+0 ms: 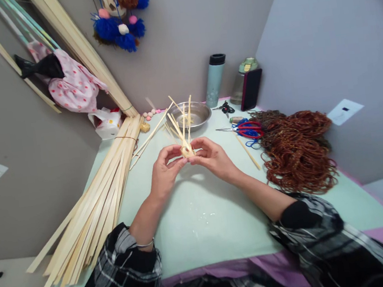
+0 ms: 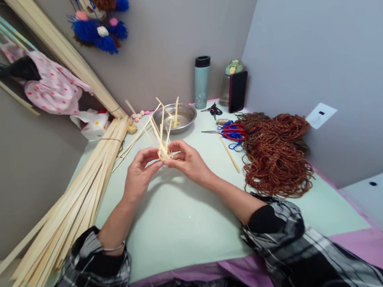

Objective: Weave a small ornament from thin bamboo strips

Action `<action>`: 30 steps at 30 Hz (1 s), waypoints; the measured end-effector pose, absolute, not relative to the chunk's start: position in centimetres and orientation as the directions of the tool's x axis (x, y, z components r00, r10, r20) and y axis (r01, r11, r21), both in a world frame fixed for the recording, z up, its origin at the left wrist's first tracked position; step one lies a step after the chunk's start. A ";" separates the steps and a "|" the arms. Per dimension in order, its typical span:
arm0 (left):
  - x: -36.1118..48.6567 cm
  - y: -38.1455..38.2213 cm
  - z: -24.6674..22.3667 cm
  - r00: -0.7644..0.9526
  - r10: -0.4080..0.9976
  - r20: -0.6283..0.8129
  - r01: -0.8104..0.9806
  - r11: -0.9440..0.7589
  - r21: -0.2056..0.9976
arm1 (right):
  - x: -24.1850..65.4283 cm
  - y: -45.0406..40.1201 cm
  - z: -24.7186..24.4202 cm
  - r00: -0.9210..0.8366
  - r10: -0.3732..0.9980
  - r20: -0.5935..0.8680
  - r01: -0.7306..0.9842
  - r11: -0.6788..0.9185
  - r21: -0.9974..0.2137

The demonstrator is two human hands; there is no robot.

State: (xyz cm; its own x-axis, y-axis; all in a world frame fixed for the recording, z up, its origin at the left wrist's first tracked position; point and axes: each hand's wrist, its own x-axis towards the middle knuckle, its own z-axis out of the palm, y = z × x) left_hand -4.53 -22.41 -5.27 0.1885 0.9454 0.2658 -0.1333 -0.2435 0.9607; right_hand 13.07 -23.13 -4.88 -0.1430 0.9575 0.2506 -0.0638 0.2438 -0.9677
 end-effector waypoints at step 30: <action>-4.4 -22.6 -5.0 0.141 0.962 0.233 -0.193 -0.204 0.960 | 13.8 -23.1 -4.1 -0.251 0.929 0.272 -0.023 0.276 -0.961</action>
State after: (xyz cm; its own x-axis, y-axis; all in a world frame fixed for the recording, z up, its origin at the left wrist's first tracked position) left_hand -4.37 -22.57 -5.04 0.1407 0.9622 0.2332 -0.1932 -0.2043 0.9596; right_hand 13.76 -23.07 -4.13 -0.2508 0.9289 0.2723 -0.0227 0.2756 -0.9610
